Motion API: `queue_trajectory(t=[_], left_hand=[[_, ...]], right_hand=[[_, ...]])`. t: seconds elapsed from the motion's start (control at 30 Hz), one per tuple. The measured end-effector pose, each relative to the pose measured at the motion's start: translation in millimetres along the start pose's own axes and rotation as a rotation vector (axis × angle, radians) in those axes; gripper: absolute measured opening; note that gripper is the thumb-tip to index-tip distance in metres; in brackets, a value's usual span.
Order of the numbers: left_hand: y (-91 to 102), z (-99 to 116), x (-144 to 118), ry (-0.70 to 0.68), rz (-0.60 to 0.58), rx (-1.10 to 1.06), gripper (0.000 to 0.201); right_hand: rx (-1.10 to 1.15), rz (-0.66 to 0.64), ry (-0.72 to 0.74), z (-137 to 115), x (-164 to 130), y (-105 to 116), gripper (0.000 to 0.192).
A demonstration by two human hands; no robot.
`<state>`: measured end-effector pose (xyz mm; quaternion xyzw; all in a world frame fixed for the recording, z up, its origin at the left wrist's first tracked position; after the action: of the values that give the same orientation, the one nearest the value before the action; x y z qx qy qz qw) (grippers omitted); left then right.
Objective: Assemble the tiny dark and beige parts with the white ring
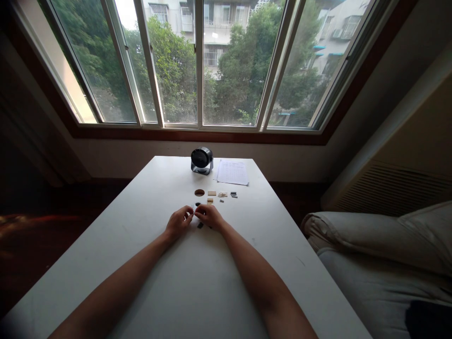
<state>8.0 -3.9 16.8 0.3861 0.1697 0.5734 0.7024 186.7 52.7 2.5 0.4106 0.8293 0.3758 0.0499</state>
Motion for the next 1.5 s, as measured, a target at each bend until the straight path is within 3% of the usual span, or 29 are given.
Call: queue_trajectory(t=[0.27, 0.5, 0.63, 0.77, 0.93, 1.07, 1.5], left_hand=[[-2.6, -3, 1, -0.015, 0.007, -0.009, 0.013], [-2.1, -2, 0, -0.039, -0.030, -0.004, 0.012], [-2.2, 3, -1, -0.167, -0.123, 0.066, 0.022], [-3.8, 9, -2, -0.302, -0.223, 0.136, 0.036], [-6.3, 9, -2, -0.331, -0.244, 0.190, 0.029], [-6.5, 7, -2, -0.325, -0.264, 0.231, 0.023], [-6.6, 13, -4, -0.311, -0.272, 0.287, 0.021]], right_hand=[[-0.008, 0.014, -0.003, 4, 2, -2, 0.013], [-0.082, 0.157, -0.013, 11, 0, 8, 0.014], [-0.238, 0.397, -0.158, 26, -4, 23, 0.015], [-0.355, 0.495, -0.381, 48, -10, 38, 0.015], [-0.426, 0.444, -0.635, 61, -15, 46, 0.016], [-0.478, 0.394, -0.745, 59, -15, 46, 0.018], [-0.379, 0.419, -0.697, 62, -15, 45, 0.013]])
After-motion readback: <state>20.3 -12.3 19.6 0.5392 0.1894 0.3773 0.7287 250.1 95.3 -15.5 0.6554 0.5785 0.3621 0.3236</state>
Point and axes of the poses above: each hand's wrist, its own x-axis towards the middle knuckle, its own y-axis out of the back of the hand, z = x × y, the point moved 1 cm from there along x, towards the middle knuckle, and after that the axes turned 13 degrees about -z, right-handed, at the moved point
